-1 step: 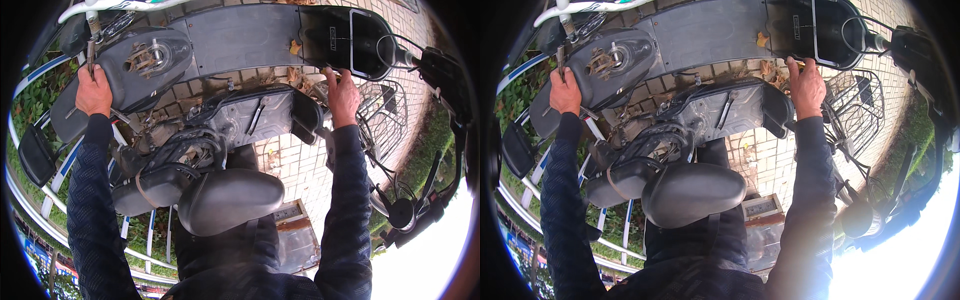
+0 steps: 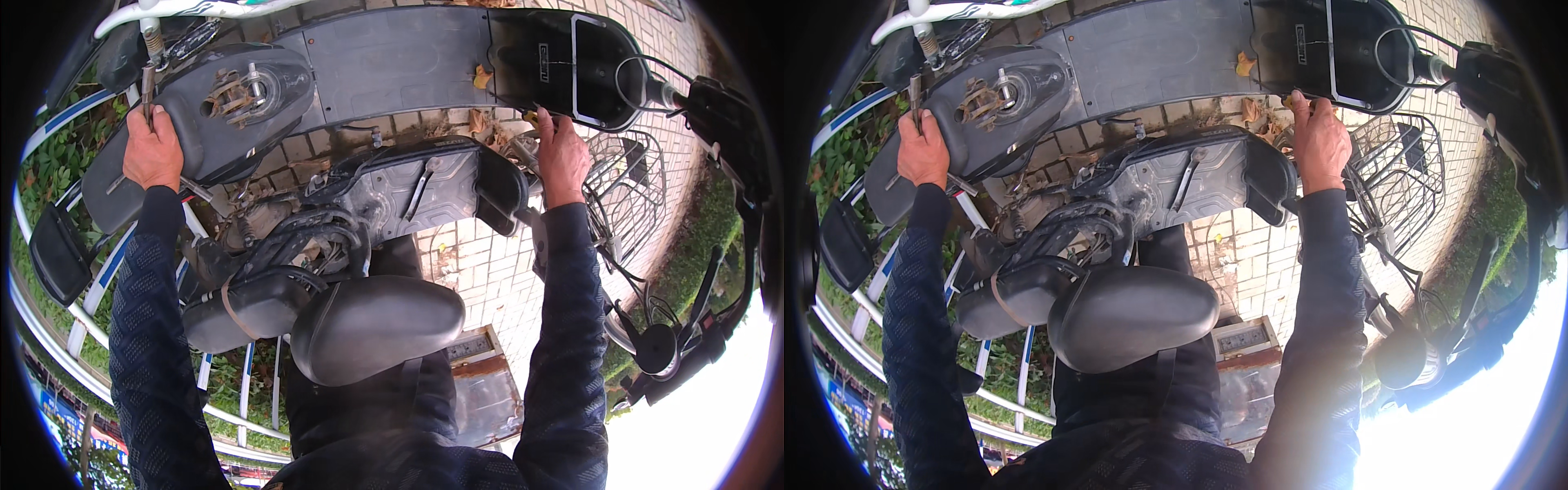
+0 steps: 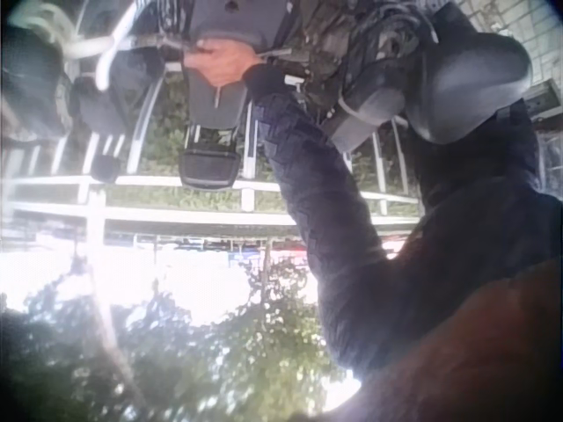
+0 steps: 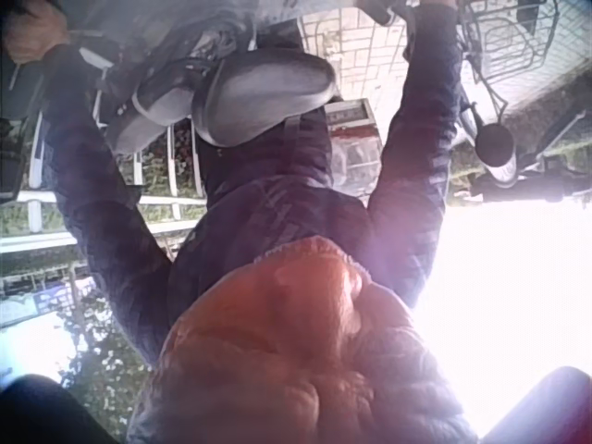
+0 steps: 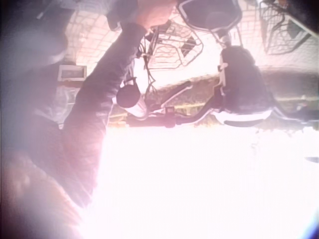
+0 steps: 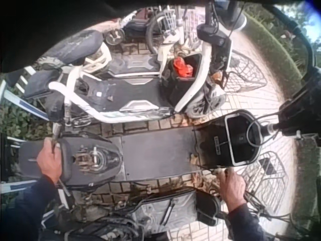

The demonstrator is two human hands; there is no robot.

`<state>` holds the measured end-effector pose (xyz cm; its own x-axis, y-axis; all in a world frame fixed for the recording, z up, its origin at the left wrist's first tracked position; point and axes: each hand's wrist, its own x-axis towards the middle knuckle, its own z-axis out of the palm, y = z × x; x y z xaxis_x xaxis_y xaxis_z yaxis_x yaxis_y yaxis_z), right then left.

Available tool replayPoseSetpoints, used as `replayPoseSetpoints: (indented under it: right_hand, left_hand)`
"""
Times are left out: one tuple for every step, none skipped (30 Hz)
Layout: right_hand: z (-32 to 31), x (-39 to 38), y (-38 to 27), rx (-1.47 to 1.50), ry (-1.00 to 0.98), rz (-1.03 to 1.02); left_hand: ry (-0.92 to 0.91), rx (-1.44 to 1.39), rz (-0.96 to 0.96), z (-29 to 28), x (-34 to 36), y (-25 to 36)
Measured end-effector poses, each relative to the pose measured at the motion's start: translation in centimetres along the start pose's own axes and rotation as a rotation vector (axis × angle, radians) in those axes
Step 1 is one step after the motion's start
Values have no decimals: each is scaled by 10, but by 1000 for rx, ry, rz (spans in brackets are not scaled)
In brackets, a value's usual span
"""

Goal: The person uses a screwdriver and a socket wrench to loosen and remove screws from the floorboard and seat area of a scooter. The person then lifts the seat and floorboard to access the internal components.

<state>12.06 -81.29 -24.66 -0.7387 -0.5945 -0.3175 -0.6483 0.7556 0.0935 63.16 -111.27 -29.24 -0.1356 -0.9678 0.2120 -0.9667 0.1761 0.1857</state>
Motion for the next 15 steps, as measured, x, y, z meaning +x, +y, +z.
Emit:
replayPoseSetpoints:
  right_hand:
    - [-1, 1, 0, -12, -35, -3]
    - [-3, 1, 0, -25, -46, -19]
    - [-5, -1, 1, 14, -11, -108]
    - [-5, -4, 3, 52, 49, -210]
    - [-6, -6, 4, 92, 107, -313]
    - [-5, -8, 3, 103, 124, -339]
    - [-3, -8, 3, 142, 148, -359]
    - [-1, -9, 1, 172, 153, -352]
    - [1, -7, -1, 195, 144, -320]
    - [2, -5, -3, 155, 141, -261]
    - [3, -2, -4, 108, 122, -178]
    - [3, 0, -5, 62, 95, -109]
    - [3, 2, -5, 68, 98, -119]
    - [1, 2, -5, 74, 92, -143]
    - [-1, 2, -3, 81, 90, -156]
  left_hand:
    - [0, 13, -5, 0, 0, 0]
    - [-2, 17, -5, 0, 0, 0]
    - [-6, 10, -5, 0, 0, 0]
    - [-3, 17, -8, 0, 0, 1]
    - [-4, 14, -9, -1, 0, 1]
    - [-10, 5, -11, -1, 0, 1]
    - [-7, 12, -12, -1, 0, 1]
    - [-11, 14, -12, -1, 0, 1]
    - [-18, 9, -14, -1, 0, 1]
    - [-14, 14, -12, -1, 0, 1]
    - [-16, 14, -10, -1, 0, 1]
    - [-24, 10, -12, -1, 0, 1]
    - [-16, 22, -4, -1, 0, 1]
    - [-16, 29, 1, -1, 0, 0]
    - [-20, 33, 8, -2, 0, 0]
